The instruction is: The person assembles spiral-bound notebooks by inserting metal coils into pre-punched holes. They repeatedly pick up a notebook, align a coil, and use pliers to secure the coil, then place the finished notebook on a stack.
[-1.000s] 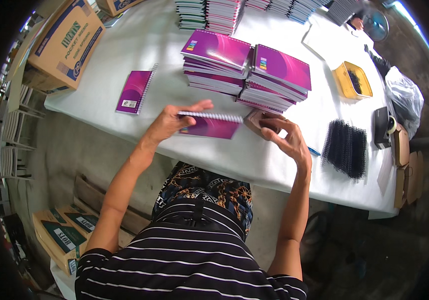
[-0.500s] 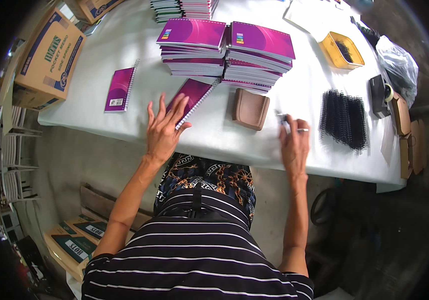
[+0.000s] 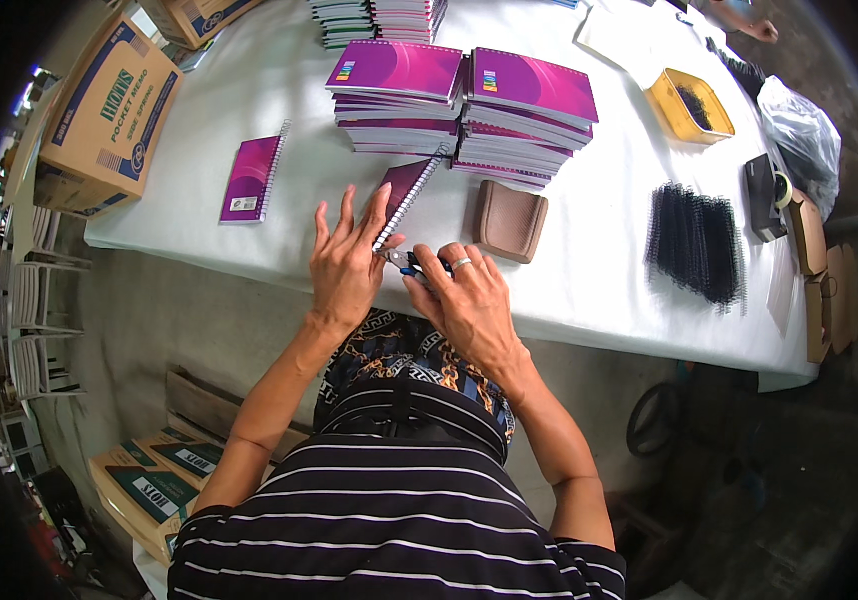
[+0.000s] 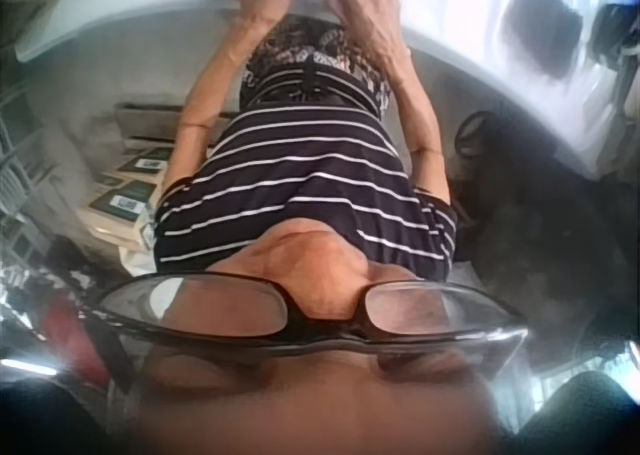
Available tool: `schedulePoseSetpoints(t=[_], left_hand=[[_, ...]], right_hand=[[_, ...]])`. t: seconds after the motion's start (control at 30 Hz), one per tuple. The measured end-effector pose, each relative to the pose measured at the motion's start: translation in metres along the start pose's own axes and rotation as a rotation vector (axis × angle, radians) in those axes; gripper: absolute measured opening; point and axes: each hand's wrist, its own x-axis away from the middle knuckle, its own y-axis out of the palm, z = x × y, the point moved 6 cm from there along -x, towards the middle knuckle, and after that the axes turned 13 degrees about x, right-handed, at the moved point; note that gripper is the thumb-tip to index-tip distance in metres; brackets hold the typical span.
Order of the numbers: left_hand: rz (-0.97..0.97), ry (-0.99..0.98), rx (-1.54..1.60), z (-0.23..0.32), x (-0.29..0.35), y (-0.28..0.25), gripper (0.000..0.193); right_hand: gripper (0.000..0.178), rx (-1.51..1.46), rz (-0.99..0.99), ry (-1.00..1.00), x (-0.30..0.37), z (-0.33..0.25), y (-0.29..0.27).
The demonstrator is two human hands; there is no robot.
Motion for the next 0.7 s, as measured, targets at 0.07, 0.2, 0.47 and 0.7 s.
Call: schedulePoseSetpoints(t=[0.07,0.2,0.47,0.7], left_hand=[[0.017,0.018,0.022,0.001,-0.002,-0.001,0.064],[0.029,0.029,0.012,0.002,0.001,-0.006,0.060],[0.041,-0.209,0.457,-0.045,-0.008,-0.067,0.052],[0.177,-0.214,0.837,-0.109,-0.032,-0.150,0.055]], right_hand=[[0.022,-0.243,-0.167,0.125,-0.001,0.006,0.005],[0.030,-0.558,-0.718,0.372,-0.013,0.018,0.006],[0.024,0.232,-0.248,0.369,0.006,0.137,-0.075],[0.038,0.118,0.161,0.263,-0.029,0.090,-0.061]])
